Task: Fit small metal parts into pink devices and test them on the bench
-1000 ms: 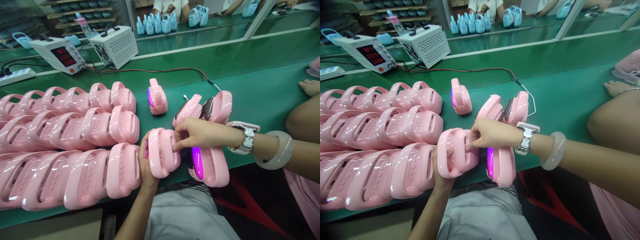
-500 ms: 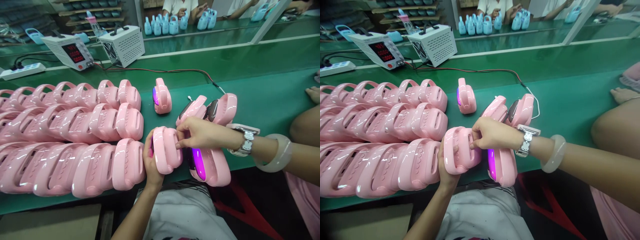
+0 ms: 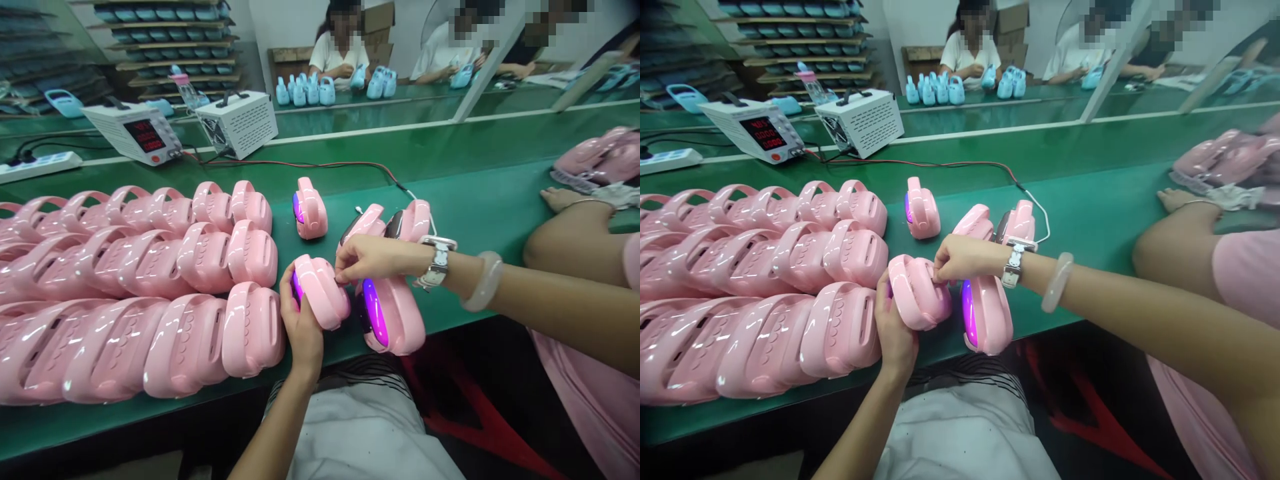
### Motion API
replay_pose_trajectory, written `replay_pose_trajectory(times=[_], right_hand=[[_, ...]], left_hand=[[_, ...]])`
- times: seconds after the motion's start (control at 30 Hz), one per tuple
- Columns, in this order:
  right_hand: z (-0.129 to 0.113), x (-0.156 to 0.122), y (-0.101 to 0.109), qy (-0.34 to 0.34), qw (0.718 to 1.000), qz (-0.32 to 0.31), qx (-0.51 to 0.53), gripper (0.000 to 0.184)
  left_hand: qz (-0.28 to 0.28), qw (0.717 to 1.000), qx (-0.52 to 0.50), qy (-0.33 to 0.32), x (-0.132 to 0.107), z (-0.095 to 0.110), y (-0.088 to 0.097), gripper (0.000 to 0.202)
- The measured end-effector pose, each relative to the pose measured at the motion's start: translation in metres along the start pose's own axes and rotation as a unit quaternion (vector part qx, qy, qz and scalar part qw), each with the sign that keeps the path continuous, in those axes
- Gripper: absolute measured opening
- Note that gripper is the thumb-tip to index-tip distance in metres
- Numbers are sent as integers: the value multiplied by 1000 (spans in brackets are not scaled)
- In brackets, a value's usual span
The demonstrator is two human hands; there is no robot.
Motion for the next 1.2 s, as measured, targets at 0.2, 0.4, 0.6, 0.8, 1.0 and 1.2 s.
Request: replay_pose_trajectory(times=[0.2,0.4,0.6,0.8,1.0,1.2], right_hand=[[43,-57,70,-26,992,122,5,18],[162,-101,45,-237,955,174,45,19],[190,-79,25,-203,920,267,205,23],[189,-42,38,-133,789,332,500,42],[192,-22,28,-73,761,271,585,61],[191,-23,27,-52,746,261,611,71]], left_hand=[[-18,996,70,-49,1,12,1,43],[-45,958,-60,-277,-28,96,-12,37],[-347,844,371,-172,24,119,-145,34],[-551,589,591,8,64,88,-234,82],[-616,479,607,-151,75,60,-262,66],[-669,490,533,-168,82,50,-267,54]])
Point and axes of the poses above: each hand's wrist, its own x-axis towards the middle knuckle, its own y-axis out of the back of the hand, z = x × y, the point moved 2 cm from there along x, towards the middle knuckle, and after that the axes turned 12 degrees about z, right-handed, at the moved point
